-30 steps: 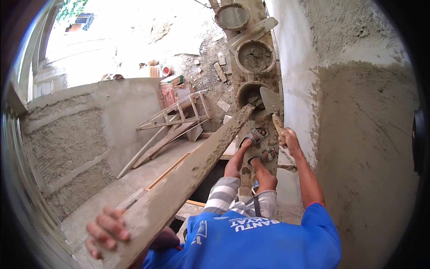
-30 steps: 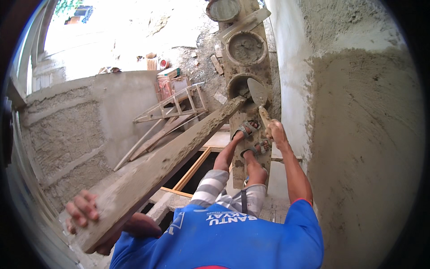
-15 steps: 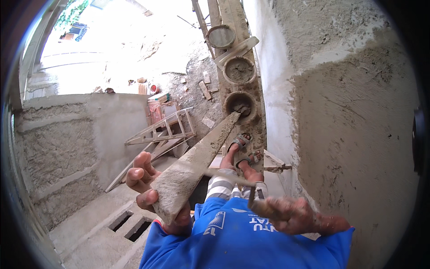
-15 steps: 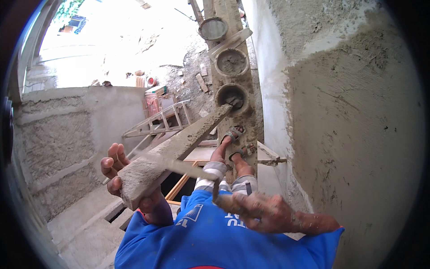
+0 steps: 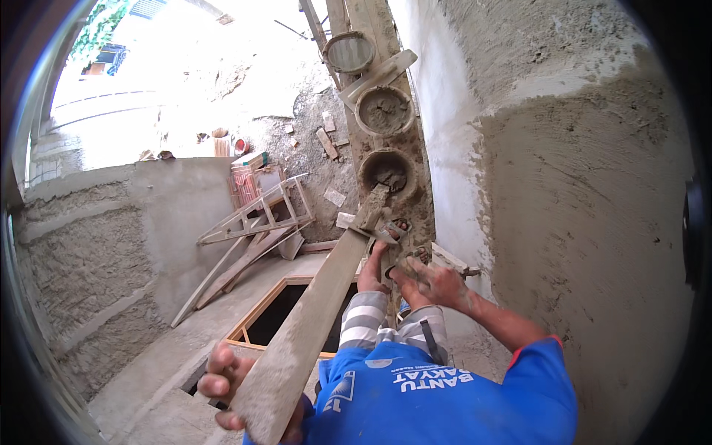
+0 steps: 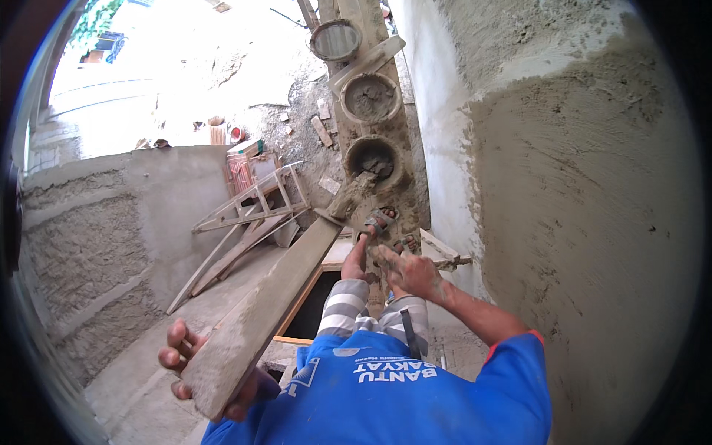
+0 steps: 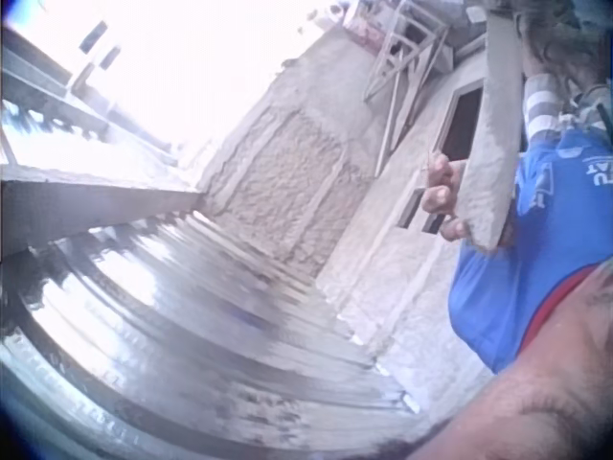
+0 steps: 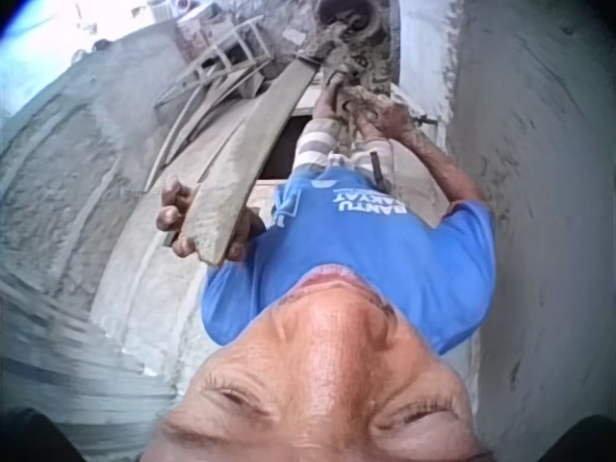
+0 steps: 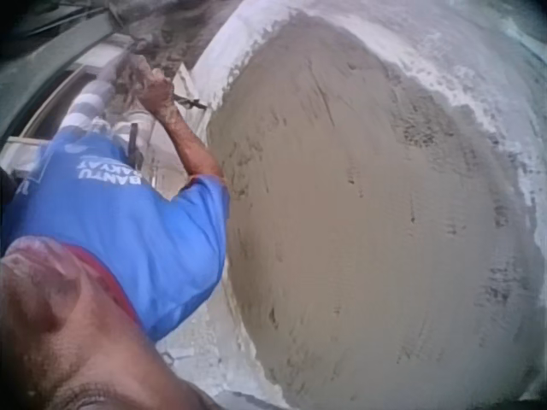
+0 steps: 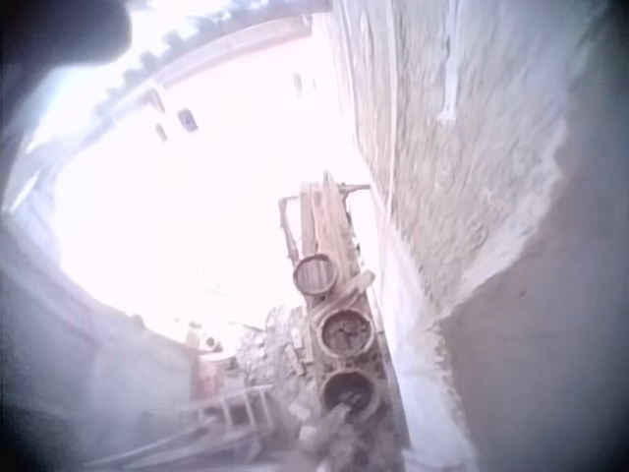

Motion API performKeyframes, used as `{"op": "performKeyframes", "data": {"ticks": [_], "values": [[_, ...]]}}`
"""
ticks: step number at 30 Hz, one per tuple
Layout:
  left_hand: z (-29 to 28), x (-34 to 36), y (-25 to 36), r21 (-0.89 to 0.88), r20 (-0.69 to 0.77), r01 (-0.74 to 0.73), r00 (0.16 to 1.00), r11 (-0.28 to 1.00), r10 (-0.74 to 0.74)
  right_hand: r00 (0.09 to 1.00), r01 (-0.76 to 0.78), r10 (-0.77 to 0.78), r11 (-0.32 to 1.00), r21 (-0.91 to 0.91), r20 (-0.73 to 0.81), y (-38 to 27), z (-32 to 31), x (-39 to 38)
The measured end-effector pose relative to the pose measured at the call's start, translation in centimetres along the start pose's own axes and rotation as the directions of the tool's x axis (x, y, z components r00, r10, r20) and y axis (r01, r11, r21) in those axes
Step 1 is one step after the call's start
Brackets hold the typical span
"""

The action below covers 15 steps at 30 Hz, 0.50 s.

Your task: The person applies plaster to a wall using a trowel and then smooths it with a long wooden board.

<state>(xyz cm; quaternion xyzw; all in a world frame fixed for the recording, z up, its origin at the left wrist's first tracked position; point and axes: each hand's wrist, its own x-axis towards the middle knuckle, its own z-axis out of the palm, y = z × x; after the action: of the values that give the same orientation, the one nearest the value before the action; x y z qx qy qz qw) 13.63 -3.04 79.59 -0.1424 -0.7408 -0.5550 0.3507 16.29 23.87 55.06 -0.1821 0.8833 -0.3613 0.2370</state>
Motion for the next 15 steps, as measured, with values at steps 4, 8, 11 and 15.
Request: {"op": "performKeyframes", "data": {"ticks": [4, 8, 11, 15], "values": [[-6.4, -1.1, -0.4, -0.106, 0.065, 0.05, 0.997, 0.993, -0.043, 0.986, -0.148, 0.145, 0.988, 0.032, 0.084, 9.1, 7.2, 5.5], [-6.4, -0.4, -2.7, -0.122, 0.049, 0.141, 0.989, 0.982, -0.136, 0.965, -0.207, 0.212, 0.977, -0.042, 0.153, 18.0, 15.5, 11.8], [-5.7, 0.8, -5.4, -0.135, 0.059, 0.193, 0.981, 0.972, -0.186, 0.888, -0.395, 0.405, 0.914, -0.088, 0.218, 25.2, 19.8, 16.7], [-5.4, 1.6, -7.0, -0.136, 0.067, 0.24, 0.97, 0.961, -0.233, 0.749, -0.651, 0.634, 0.758, 0.037, 0.193, 27.8, 18.5, 22.9]]}}
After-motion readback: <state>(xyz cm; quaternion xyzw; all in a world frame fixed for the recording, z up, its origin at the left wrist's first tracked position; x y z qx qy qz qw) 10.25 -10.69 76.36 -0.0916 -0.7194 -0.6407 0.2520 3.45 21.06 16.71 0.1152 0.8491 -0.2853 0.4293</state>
